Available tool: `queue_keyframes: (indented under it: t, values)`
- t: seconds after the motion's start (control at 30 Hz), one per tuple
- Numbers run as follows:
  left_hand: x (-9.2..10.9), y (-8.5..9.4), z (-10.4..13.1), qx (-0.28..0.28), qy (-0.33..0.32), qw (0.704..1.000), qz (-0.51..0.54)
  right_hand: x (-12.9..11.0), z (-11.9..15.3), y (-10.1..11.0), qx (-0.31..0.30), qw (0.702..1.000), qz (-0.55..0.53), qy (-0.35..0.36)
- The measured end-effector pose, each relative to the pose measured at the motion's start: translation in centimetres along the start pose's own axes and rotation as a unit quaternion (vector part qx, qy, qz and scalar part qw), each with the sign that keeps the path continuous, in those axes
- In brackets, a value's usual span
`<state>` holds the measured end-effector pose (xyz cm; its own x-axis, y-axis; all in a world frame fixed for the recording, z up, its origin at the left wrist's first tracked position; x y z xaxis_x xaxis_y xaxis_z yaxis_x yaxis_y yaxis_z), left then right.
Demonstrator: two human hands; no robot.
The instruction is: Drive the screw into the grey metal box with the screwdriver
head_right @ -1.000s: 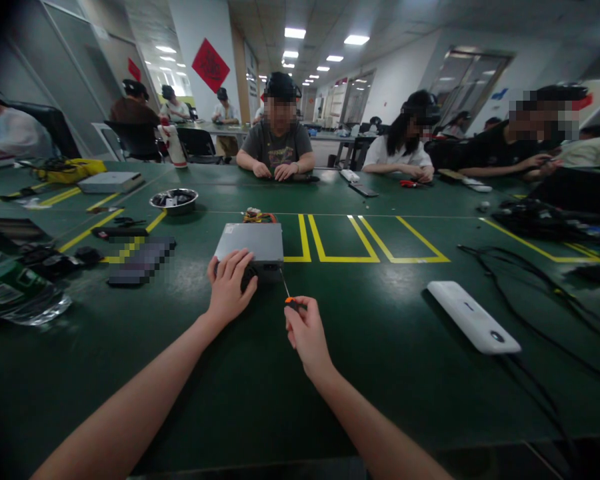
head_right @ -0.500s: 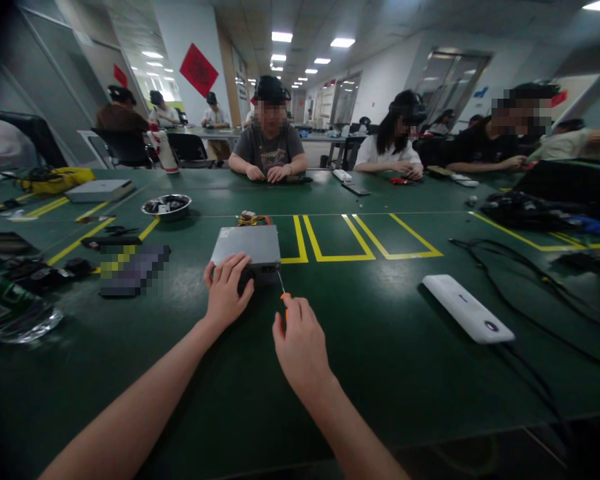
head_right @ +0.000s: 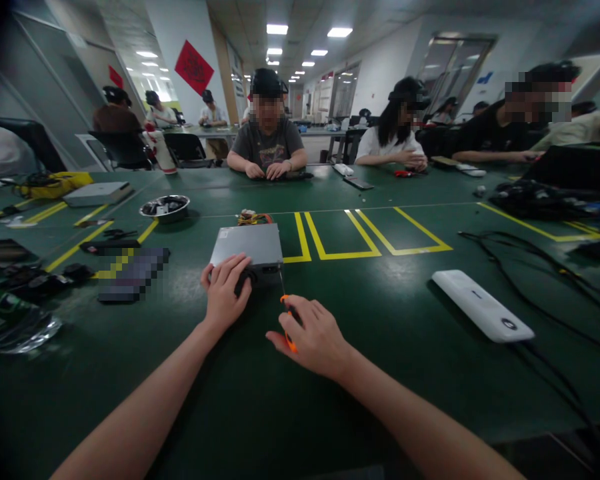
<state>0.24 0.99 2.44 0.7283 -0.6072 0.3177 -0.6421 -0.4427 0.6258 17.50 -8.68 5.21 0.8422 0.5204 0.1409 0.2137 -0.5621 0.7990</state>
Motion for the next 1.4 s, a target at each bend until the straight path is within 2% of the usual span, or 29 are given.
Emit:
queue_keyframes:
  t: [0.07, 0.2, 0.27, 0.4, 0.57, 0.83, 1.03, 1.4]
  values:
    - [0.0, -0.1, 0.0, 0.002, 0.003, 1.0, -0.001, 0.8, -0.3, 0.1, -0.014, 1.0, 0.011, -0.009]
    - [-0.1, -0.2, 0.0, 0.006, 0.008, 1.0, -0.001, 2.1, 0.1, 0.0, -0.019, 0.996, -0.023, -0.089]
    - [-0.1, -0.2, 0.0, 0.005, 0.009, 1.0, 0.0, 2.0, 0.6, -0.2, -0.013, 0.996, -0.038, -0.074]
    - [0.0, -0.3, 0.0, 0.006, 0.013, 1.0, -0.002, 0.7, 1.2, -0.2, 0.019, 0.999, -0.027, 0.003]
    - [0.0, -0.4, 0.0, 0.004, 0.014, 1.0, -0.007, 0.1, 0.8, 0.2, 0.005, 0.999, -0.041, -0.013]
    - [0.0, -0.3, 0.1, 0.006, 0.015, 1.0, -0.004, 1.0, 1.4, -0.3, -0.044, 0.995, -0.07, -0.06]
    - [0.0, -0.3, 0.1, 0.009, 0.02, 1.0, 0.001, 0.4, 1.1, -0.3, -0.024, 0.999, -0.034, 0.006]
    - [0.0, -0.3, 0.1, 0.007, 0.016, 1.0, -0.002, 0.7, 1.3, -0.7, -0.007, 0.998, -0.064, -0.025]
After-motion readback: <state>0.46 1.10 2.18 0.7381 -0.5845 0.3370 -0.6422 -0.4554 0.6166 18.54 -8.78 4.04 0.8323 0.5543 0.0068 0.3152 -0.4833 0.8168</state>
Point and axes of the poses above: each hand's wrist, its own z-axis away from the middle knuckle, its own y-axis out of the back of the hand, x = y × z, the point moved 3 cm from there along -z, towards the middle knuckle, and after that the axes turned 7 degrees about z, right-handed, at the moved point
